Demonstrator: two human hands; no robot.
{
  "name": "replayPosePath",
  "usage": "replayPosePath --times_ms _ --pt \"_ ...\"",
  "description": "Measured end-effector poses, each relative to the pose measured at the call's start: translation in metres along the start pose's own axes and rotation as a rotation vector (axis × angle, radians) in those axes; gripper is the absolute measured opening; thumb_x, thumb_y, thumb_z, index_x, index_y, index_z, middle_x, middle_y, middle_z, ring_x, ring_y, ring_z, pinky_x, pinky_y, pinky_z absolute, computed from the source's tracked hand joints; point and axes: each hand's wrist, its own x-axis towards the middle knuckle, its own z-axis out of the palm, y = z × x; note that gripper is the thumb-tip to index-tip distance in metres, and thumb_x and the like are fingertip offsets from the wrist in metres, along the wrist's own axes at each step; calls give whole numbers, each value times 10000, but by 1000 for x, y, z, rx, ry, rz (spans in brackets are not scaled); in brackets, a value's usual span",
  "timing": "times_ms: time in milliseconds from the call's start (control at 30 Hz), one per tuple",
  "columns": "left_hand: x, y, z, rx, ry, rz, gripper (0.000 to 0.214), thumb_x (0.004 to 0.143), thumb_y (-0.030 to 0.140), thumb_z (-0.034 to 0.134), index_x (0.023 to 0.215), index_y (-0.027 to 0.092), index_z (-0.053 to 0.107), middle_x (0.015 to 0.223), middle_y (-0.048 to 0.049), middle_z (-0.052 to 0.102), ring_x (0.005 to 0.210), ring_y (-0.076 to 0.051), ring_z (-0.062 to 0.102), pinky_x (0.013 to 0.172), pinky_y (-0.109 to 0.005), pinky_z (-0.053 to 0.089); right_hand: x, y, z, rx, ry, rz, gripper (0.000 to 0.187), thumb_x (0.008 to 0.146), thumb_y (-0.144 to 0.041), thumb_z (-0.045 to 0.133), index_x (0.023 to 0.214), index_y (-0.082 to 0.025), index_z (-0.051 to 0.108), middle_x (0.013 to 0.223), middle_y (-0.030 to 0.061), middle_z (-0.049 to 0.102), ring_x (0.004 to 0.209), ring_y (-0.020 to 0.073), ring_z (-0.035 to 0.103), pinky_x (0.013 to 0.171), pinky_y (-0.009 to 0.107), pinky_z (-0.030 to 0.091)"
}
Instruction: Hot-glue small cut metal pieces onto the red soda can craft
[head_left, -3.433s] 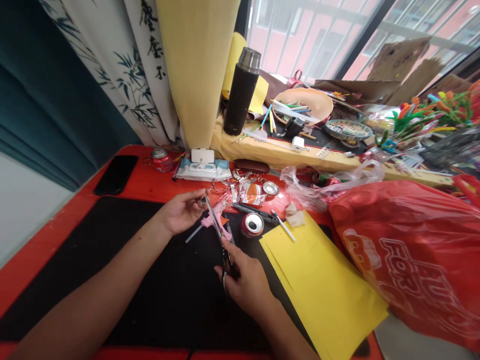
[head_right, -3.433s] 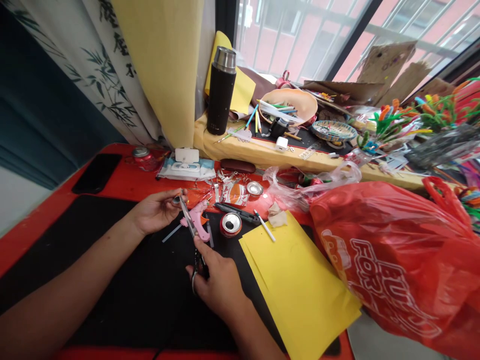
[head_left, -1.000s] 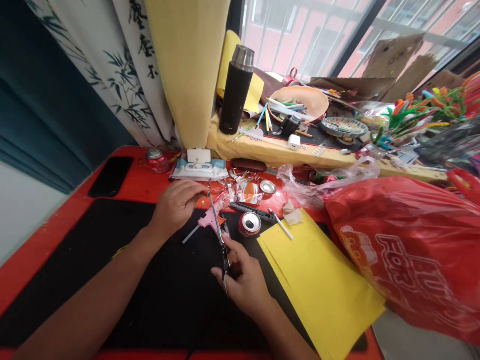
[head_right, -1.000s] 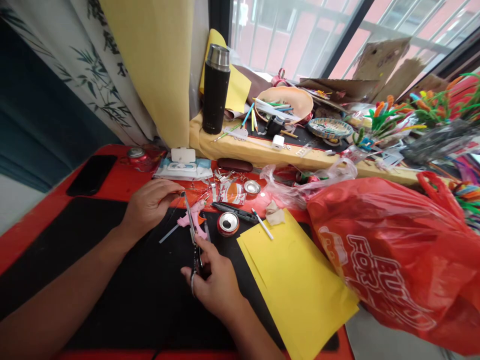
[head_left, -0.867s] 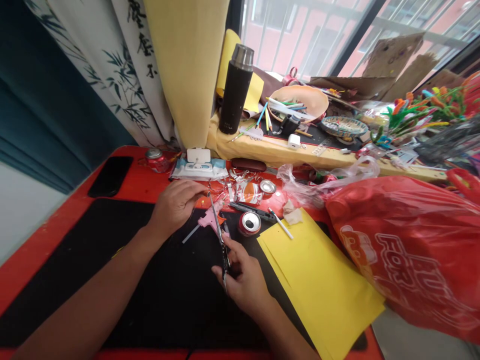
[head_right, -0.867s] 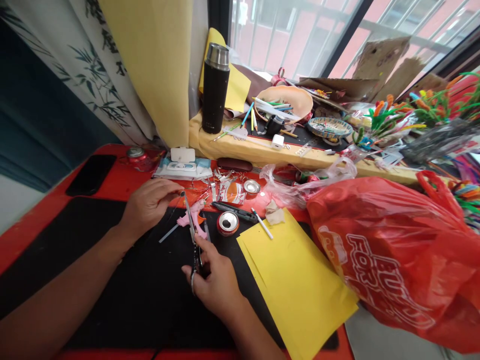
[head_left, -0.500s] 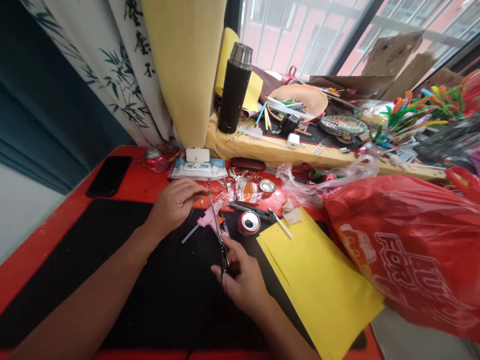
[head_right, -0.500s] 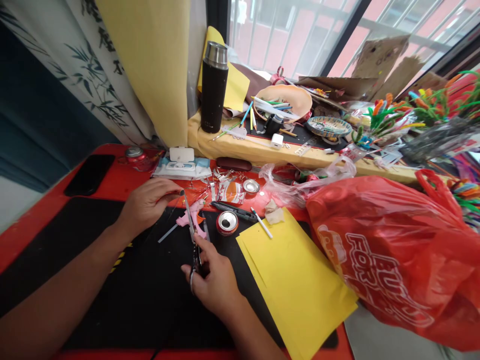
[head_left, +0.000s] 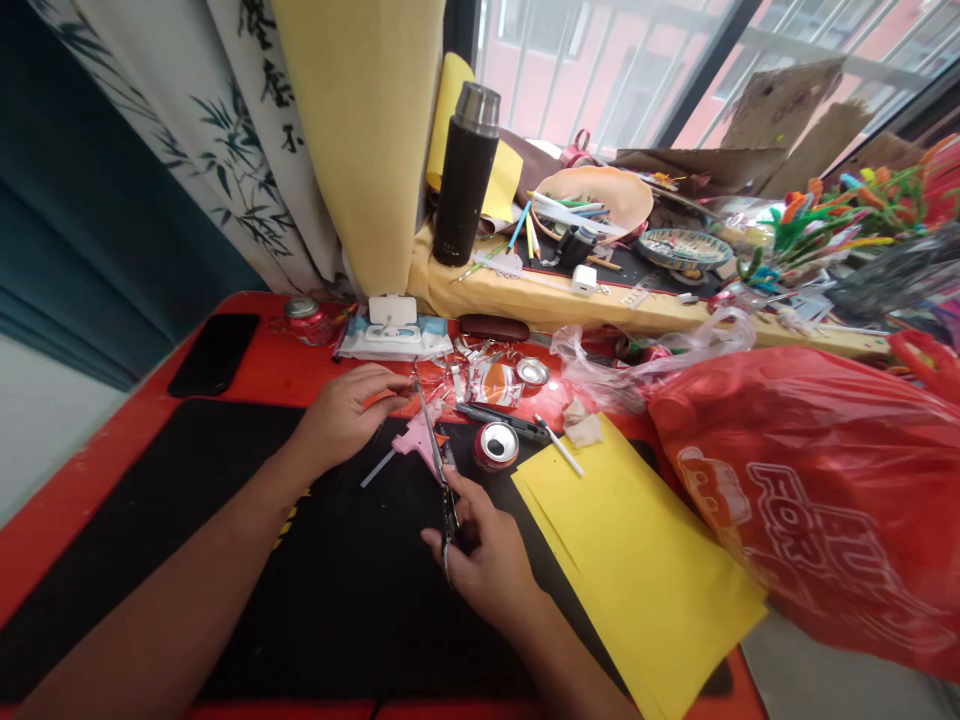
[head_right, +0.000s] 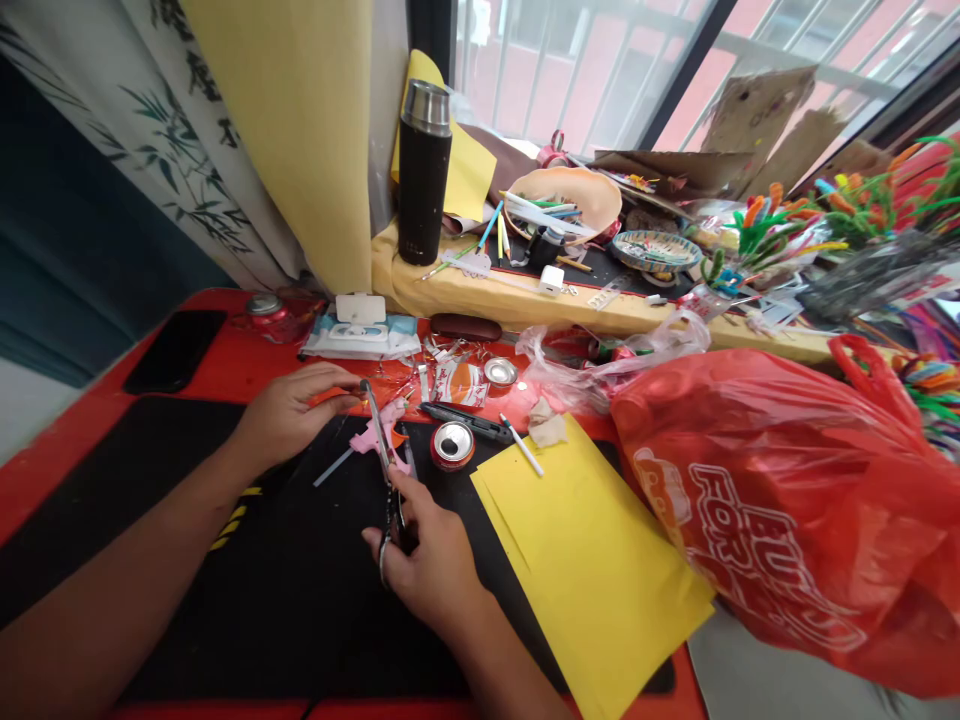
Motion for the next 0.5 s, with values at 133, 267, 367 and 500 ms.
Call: replayPosePath --times_ms 133,267,367,500 --pt "0 1 1 -43 -3 -75 238 966 380 730 1024 201 874 1078 -103 855 1004 -263 795 977 -375 629 -1 1 0 -23 4 0 656 913 -229 783 1553 -289 659 724 -75 596 557 131 502 557 222 421" --pt "0 3 2 -88 -14 -172 289 917 447 765 1026 209 885 1095 -104 866 1020 -284 803 992 -394 633 -1 2 -1 -68 -14 5 656 926 -233 771 1569 -277 646 717 -75 582 551 133 502 546 226 410" --pt "0 4 2 -128 -29 -249 339 882 497 791 1032 210 890 1112 -109 875 1052 -305 807 1020 -417 635 0 2 -1 -74 -13 3 638 933 -250 774 1558 -275 649 725 -69 598 561 138 515 554 231 429" --pt "-1 2 1 -206 -63 -338 445 839 578 836 1076 207 896 1116 -120 884 1075 -331 813 1058 -467 634 0 0 -1 -53 -19 11 676 921 -263 817 1571 -283 631 732 -70 627 567 140 534 574 235 466"
